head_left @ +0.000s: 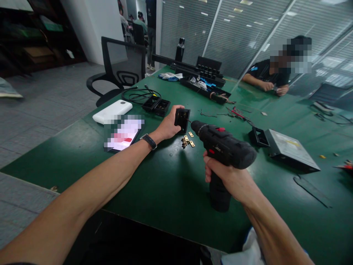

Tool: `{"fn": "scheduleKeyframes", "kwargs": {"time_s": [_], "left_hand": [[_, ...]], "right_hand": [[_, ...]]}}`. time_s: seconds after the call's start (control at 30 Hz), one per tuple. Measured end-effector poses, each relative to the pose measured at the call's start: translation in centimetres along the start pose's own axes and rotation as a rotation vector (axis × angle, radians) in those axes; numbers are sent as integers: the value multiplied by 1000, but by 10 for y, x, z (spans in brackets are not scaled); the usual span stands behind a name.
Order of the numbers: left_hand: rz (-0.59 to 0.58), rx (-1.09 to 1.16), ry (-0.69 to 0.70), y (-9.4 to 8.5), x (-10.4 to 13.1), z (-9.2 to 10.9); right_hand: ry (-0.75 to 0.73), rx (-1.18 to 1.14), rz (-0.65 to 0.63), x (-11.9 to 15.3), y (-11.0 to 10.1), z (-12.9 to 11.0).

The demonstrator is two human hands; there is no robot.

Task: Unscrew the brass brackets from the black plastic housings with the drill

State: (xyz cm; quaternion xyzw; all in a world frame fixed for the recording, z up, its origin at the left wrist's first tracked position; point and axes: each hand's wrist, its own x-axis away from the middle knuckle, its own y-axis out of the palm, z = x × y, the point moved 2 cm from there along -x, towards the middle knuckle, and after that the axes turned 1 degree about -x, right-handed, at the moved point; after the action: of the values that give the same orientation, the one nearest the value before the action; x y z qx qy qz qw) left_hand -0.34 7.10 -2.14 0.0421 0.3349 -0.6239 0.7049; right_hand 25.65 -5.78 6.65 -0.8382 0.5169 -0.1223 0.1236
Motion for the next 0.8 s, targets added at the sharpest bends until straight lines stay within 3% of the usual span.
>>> {"fn": "scheduleKeyframes", "kwargs": {"time_s": [0.8], "left_hand": [[0,50,78,1,-3,-11]], "right_hand": [[-19,-26,2,-2,0,3]]}}
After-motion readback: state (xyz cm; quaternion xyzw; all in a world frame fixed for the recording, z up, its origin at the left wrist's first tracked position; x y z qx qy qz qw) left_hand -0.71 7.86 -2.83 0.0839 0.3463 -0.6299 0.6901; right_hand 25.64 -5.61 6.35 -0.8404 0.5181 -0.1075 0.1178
